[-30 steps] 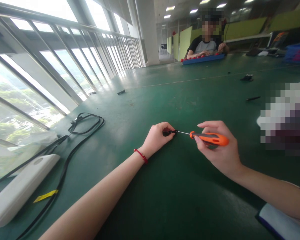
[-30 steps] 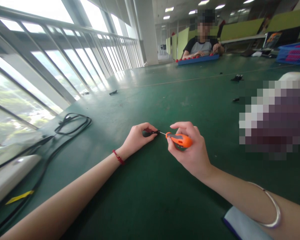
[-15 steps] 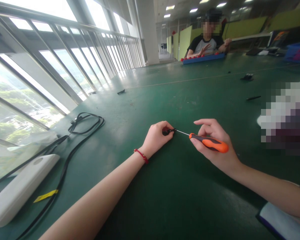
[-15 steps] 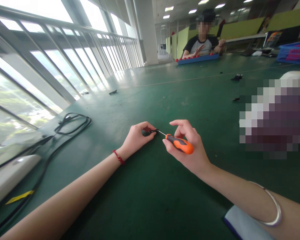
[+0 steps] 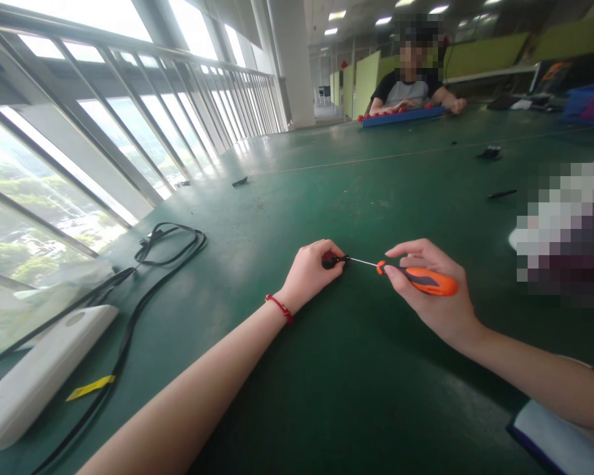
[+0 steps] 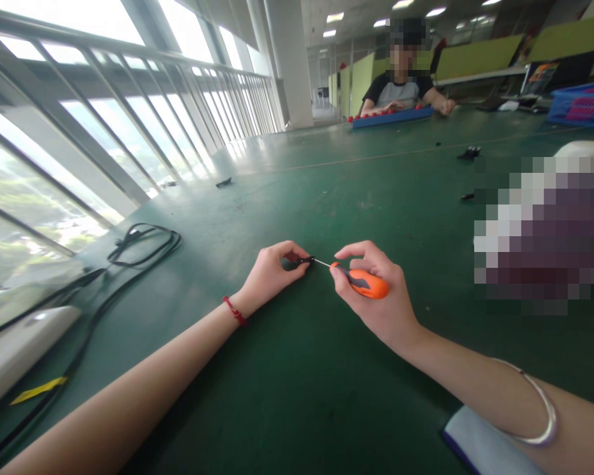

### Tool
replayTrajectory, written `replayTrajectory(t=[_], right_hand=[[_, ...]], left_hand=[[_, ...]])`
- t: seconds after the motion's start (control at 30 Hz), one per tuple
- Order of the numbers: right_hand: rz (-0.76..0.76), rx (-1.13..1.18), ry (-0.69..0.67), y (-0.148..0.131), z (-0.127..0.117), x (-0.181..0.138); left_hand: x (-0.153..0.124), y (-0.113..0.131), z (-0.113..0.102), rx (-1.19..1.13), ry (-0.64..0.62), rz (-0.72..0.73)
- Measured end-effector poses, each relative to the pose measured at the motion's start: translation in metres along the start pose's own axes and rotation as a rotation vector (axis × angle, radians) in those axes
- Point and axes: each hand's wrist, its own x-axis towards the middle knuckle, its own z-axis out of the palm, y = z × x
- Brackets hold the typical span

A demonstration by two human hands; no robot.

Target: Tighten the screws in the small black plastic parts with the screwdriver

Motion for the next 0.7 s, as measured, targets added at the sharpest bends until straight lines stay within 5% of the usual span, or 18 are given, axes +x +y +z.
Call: replayTrajectory(t=[0.13,0.3,0.5,0.7], right_hand=[[-0.073,0.044,0.073,0.0006,0.0007,0.0009],[0.006,-0.004,-0.028,-0.001,-0.0007,0.0004],[-0.069,0.053,0.075,0.0013,0.0005,0.0],[0.056,-0.016,-0.04,-0.001,-0.0005,-0.0015]], left_hand=[[0.0002,-0.0007,0.0002,0.006,-0.001,0.0],[0.0003,-0.0007,0.0001,-0.004,-0.003,0.008],[0.0003,-0.0022,0.0009,0.001,0.001,0.025],[0.0003,-0.0017,0.0009,-0.01,0.007,0.024]])
